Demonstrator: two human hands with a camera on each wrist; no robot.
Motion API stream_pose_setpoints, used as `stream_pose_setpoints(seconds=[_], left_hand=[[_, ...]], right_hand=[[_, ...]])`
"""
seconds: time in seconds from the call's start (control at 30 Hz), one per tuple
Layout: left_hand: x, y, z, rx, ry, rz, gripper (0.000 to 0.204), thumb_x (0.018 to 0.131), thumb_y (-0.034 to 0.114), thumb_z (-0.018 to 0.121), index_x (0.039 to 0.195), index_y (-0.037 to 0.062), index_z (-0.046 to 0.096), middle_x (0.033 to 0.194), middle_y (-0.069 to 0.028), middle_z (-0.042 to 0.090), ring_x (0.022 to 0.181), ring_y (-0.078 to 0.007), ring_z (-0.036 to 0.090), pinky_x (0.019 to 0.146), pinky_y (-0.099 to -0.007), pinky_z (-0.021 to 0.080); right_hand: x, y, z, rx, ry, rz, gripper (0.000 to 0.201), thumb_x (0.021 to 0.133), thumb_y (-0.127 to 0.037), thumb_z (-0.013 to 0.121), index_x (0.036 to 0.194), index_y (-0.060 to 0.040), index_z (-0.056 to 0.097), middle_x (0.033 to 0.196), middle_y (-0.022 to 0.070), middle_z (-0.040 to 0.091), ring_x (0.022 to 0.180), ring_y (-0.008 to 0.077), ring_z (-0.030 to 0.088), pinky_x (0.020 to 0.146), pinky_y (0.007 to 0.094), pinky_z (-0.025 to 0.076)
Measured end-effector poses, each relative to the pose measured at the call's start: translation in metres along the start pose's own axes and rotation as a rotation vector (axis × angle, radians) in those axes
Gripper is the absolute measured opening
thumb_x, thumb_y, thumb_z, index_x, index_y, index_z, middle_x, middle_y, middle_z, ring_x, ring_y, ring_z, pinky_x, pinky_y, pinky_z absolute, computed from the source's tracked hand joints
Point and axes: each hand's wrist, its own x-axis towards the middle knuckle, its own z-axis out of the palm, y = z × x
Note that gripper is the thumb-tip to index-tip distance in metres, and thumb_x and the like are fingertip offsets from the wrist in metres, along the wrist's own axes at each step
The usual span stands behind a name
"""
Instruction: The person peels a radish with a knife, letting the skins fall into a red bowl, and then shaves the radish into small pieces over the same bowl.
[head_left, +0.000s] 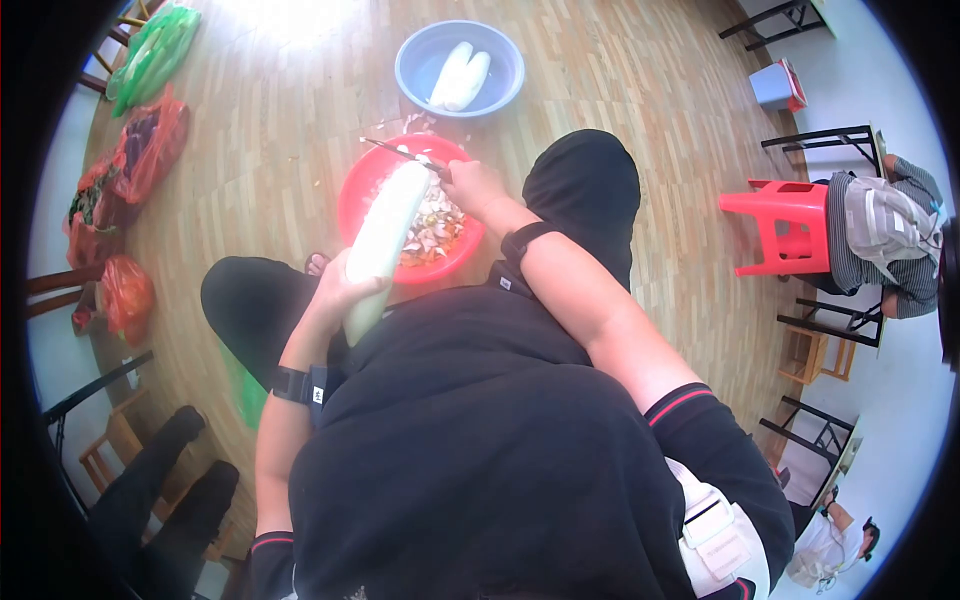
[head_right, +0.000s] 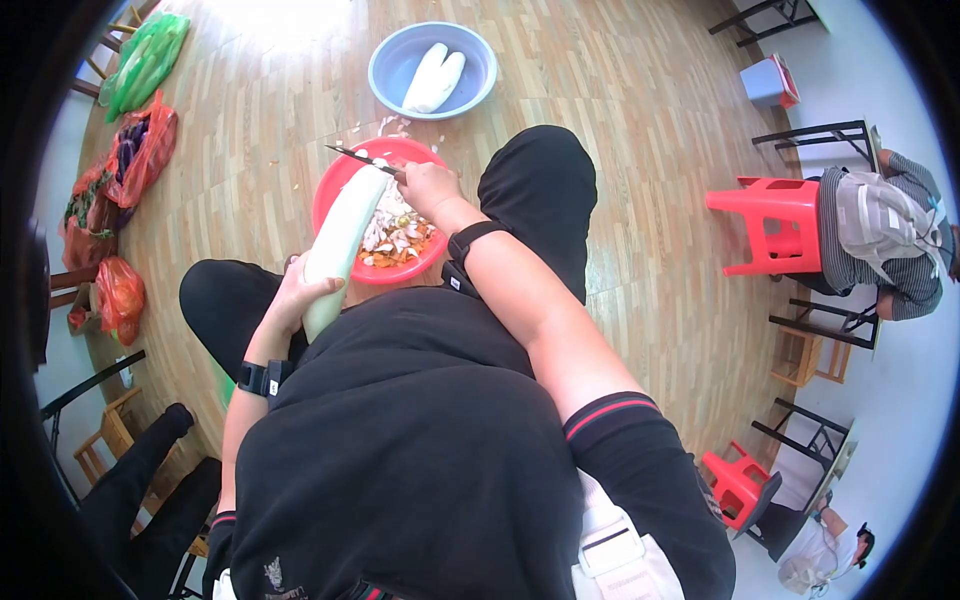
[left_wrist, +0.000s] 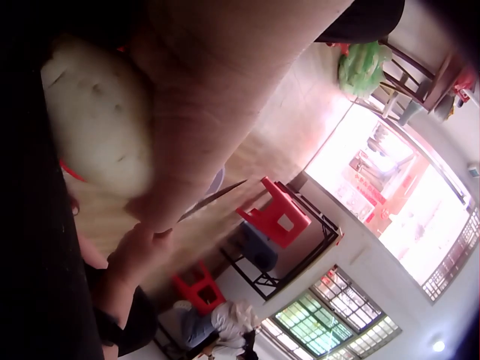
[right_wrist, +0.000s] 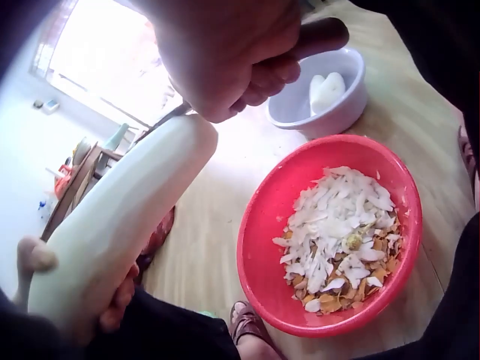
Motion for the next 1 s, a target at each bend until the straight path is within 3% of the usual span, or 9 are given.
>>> stream_pose_setpoints(seconds=[0.13, 0.3, 0.37, 0.4, 0.47, 0.6, 0.67, 0.83, 1.0], left_hand=[[-0.004, 0.005, 0.002, -0.004, 0.110, 0.035, 0.056, 0.064, 0.026, 0.071, 0.105, -0.0069, 0.052, 0.087, -0.0100, 0.057, 0.076, -0.0164, 0.056, 0.066, -0.0298, 0.048], [-0.002, 0.006, -0.001, 0.018, 0.083, 0.001, 0.055, 0.064, 0.027, 0.070, 0.103, -0.0066, 0.052, 0.086, -0.0101, 0.057, 0.075, -0.0158, 0.056, 0.065, -0.0300, 0.047], [0.000, 0.010, 0.000, 0.048, 0.073, -0.008, 0.054, 0.064, 0.028, 0.069, 0.102, -0.0064, 0.053, 0.085, -0.0102, 0.057, 0.074, -0.0153, 0.055, 0.065, -0.0296, 0.047], [0.001, 0.012, 0.000, 0.079, 0.075, -0.023, 0.051, 0.064, 0.027, 0.069, 0.100, -0.0061, 0.054, 0.084, -0.0101, 0.057, 0.073, -0.0151, 0.055, 0.064, -0.0292, 0.047], [0.004, 0.012, 0.002, 0.104, 0.084, -0.040, 0.048, 0.065, 0.026, 0.069, 0.098, -0.0059, 0.055, 0.084, -0.0100, 0.057, 0.072, -0.0148, 0.055, 0.064, -0.0287, 0.046], [0.018, 0.006, -0.003, 0.136, 0.080, -0.088, 0.048, 0.065, 0.024, 0.070, 0.099, -0.0052, 0.054, 0.086, -0.0096, 0.058, 0.076, -0.0149, 0.056, 0.065, -0.0291, 0.047], [0.018, 0.015, 0.004, 0.097, 0.164, -0.086, 0.049, 0.065, 0.024, 0.073, 0.100, -0.0046, 0.054, 0.086, -0.0096, 0.059, 0.077, -0.0148, 0.058, 0.065, -0.0291, 0.047], [0.033, 0.004, 0.009, -0.055, 0.192, -0.063, 0.030, 0.074, 0.008, 0.067, 0.100, -0.0017, 0.058, 0.090, -0.0094, 0.062, 0.078, -0.0155, 0.060, 0.067, -0.0296, 0.049], [0.038, -0.008, 0.011, -0.100, 0.228, -0.088, 0.028, 0.073, 0.006, 0.067, 0.099, -0.0011, 0.058, 0.089, -0.0101, 0.062, 0.079, -0.0164, 0.060, 0.067, -0.0300, 0.049]], right_hand=[[-0.001, 0.001, 0.002, 0.220, -0.124, -0.046, 0.025, 0.080, -0.025, 0.055, 0.086, -0.0021, 0.062, 0.088, 0.0198, 0.064, 0.084, 0.0327, 0.062, 0.076, 0.0433, 0.048], [-0.003, -0.011, -0.002, 0.410, -0.194, 0.040, 0.026, 0.079, -0.022, 0.055, 0.091, -0.0003, 0.062, 0.092, 0.0206, 0.063, 0.087, 0.0334, 0.061, 0.078, 0.0415, 0.046], [-0.007, -0.017, -0.001, 0.609, -0.187, 0.083, 0.022, 0.080, -0.020, 0.055, 0.082, 0.0024, 0.059, 0.072, 0.0151, 0.060, 0.064, 0.0235, 0.057, 0.064, 0.0349, 0.045], [-0.008, -0.017, 0.002, 0.607, -0.194, 0.083, 0.022, 0.080, -0.020, 0.055, 0.082, 0.0024, 0.059, 0.072, 0.0151, 0.060, 0.064, 0.0235, 0.057, 0.064, 0.0349, 0.045], [-0.008, -0.019, 0.007, 0.622, -0.106, -0.154, 0.022, 0.080, -0.021, 0.056, 0.081, 0.0002, 0.059, 0.073, 0.0150, 0.061, 0.065, 0.0261, 0.059, 0.062, 0.0366, 0.045], [-0.020, -0.037, -0.009, 0.306, -0.183, -0.263, 0.020, 0.080, -0.022, 0.057, 0.083, -0.0023, 0.060, 0.075, 0.0167, 0.062, 0.069, 0.0303, 0.061, 0.062, 0.0395, 0.046], [-0.028, -0.048, -0.013, 0.156, -0.148, -0.435, 0.019, 0.078, -0.022, 0.058, 0.083, -0.0035, 0.058, 0.074, 0.0183, 0.062, 0.072, 0.0333, 0.062, 0.066, 0.0411, 0.049], [-0.042, -0.067, -0.024, 0.048, -0.188, -0.466, 0.016, 0.077, -0.021, 0.059, 0.081, -0.0054, 0.058, 0.071, 0.0157, 0.063, 0.069, 0.0328, 0.063, 0.063, 0.0421, 0.050], [-0.046, -0.064, -0.025, 0.053, -0.121, -0.543, 0.018, 0.077, -0.023, 0.060, 0.077, -0.0057, 0.055, 0.066, 0.0149, 0.060, 0.063, 0.0330, 0.060, 0.058, 0.0431, 0.047]])
